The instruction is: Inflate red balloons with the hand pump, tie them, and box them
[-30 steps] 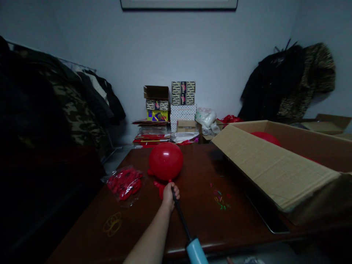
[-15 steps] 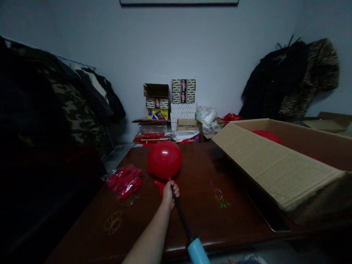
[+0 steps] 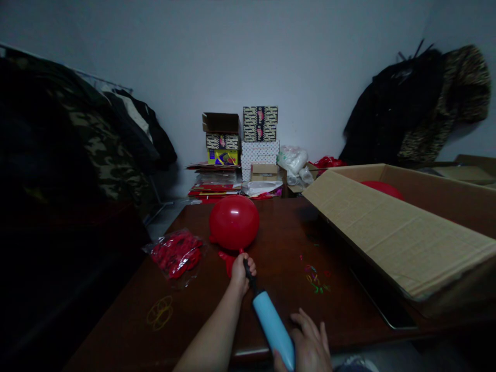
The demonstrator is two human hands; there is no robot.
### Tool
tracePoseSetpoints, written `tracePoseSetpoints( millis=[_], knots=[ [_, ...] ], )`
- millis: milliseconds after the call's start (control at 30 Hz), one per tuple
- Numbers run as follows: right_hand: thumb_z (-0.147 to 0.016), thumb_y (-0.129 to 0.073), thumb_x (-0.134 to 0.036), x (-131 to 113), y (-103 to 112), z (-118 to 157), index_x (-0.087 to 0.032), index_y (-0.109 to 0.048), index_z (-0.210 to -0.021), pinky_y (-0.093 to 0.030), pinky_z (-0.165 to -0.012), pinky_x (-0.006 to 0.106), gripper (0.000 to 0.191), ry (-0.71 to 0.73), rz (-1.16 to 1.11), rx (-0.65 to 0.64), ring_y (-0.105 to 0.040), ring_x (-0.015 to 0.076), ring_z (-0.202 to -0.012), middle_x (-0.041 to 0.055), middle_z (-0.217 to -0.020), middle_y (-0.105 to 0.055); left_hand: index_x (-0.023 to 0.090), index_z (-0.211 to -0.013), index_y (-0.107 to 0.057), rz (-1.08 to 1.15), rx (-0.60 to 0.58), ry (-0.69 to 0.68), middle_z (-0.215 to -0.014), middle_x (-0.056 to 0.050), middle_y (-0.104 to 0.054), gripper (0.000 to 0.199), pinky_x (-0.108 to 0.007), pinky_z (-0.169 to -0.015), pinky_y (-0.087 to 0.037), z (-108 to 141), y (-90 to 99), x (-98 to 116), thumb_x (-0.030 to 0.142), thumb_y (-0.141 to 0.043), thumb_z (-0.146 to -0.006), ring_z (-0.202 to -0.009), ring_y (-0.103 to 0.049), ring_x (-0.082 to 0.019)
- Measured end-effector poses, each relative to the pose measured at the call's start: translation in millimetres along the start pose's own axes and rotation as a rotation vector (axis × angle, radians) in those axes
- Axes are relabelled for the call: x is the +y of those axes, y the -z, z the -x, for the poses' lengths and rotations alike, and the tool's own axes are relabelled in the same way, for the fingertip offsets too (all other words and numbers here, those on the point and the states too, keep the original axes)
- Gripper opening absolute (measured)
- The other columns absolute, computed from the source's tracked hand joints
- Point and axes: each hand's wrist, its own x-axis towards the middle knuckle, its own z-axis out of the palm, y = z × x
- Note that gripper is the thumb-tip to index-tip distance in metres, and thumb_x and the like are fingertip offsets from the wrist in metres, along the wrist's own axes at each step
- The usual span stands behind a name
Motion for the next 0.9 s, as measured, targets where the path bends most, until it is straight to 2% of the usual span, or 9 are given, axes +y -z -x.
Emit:
tracePoseSetpoints(
  millis=[200,333,433,500,600,700,800,900],
  knots=[
    [-0.074,-0.045,-0.045,-24,7,-23,-0.021,-0.065,-0.092,-0.015,-0.107,0.057,0.035,-0.006,0.007,0.086,-0.037,0.0289,-0.127,0.0097,-0.126,-0.053,0.023,-0.068,-0.033,-0.037,0.028,-0.018,-0.045,0.008,-0.04,0.025,-0.018,-0.035,-0.023,-2,-0.8,0,0.037,-0.053,-0.066,-0.033,-0.036,-0.007],
    [-0.076,-0.046,-0.047,-23,-3,-22,-0.021,-0.064,-0.09,-0.015,-0.105,0.06,0.034,0.011,0.043,0.137,-0.037,0.0306,-0.126,0.0099,-0.123,-0.055,0.023,-0.068,-0.034,-0.063,0.029,-0.026,-0.044,0.008,-0.039,0.022,-0.018,-0.034,-0.023,-3,-1.9,-1,0.036,-0.051,-0.068,-0.032,-0.035,-0.008],
    [-0.069,-0.054,-0.056,-24,-7,-20,-0.02,-0.062,-0.095,-0.015,-0.104,0.062,0.045,0.028,0.063,0.178,-0.038,0.0337,-0.125,0.0123,-0.124,-0.055,0.023,-0.068,-0.034,-0.079,0.019,-0.036,-0.043,0.008,-0.039,0.019,-0.018,-0.032,-0.021,-3,-2.9,-2,0.034,-0.049,-0.068,-0.031,-0.034,-0.008],
    [-0.064,-0.059,-0.057,-28,-6,-20,-0.018,-0.061,-0.098,-0.014,-0.104,0.062,0.051,0.029,0.086,0.179,-0.038,0.0352,-0.125,0.014,-0.122,-0.055,0.023,-0.067,-0.034,-0.078,0.022,-0.04,-0.043,0.008,-0.039,0.017,-0.018,-0.032,-0.021,-3,-3.6,-2,0.033,-0.048,-0.068,-0.031,-0.032,-0.008],
    [-0.066,-0.06,-0.048,-32,-1,-19,-0.014,-0.062,-0.099,-0.013,-0.105,0.062,0.048,0.025,0.126,0.138,-0.036,0.0354,-0.126,0.0151,-0.119,-0.058,0.023,-0.067,-0.034,-0.09,0.032,-0.034,-0.043,0.008,-0.038,0.017,-0.018,-0.031,-0.021,-1,-4.4,-1,0.032,-0.048,-0.068,-0.03,-0.032,-0.008],
    [-0.068,-0.057,-0.046,-25,-3,-15,-0.013,-0.063,-0.1,-0.012,-0.105,0.063,0.046,0.057,0.129,0.081,-0.036,0.0359,-0.126,0.0156,-0.12,-0.057,0.023,-0.067,-0.034,-0.108,0.029,-0.03,-0.043,0.008,-0.038,0.018,-0.018,-0.031,-0.021,1,-4.6,0,0.033,-0.049,-0.067,-0.03,-0.032,-0.007],
    [-0.067,-0.059,-0.045,-8,-16,-2,-0.014,-0.064,-0.097,-0.015,-0.103,0.065,0.043,0.112,0.118,0.041,-0.037,0.0371,-0.125,0.015,-0.12,-0.058,0.023,-0.067,-0.034,-0.107,0.013,-0.026,-0.043,0.008,-0.038,0.02,-0.018,-0.031,-0.021,2,-3.6,-1,0.035,-0.05,-0.067,-0.03,-0.031,-0.007],
    [-0.071,-0.054,-0.026,9,-31,20,-0.019,-0.066,-0.088,-0.016,-0.104,0.063,0.022,0.071,0.164,0.142,-0.043,0.033,-0.122,0.0089,-0.114,-0.063,0.023,-0.067,-0.034,-0.108,0.01,-0.024,-0.043,0.008,-0.038,0.021,-0.018,-0.031,-0.021,1,-1.6,-2,0.036,-0.051,-0.068,-0.03,-0.032,-0.008]
  ],
)
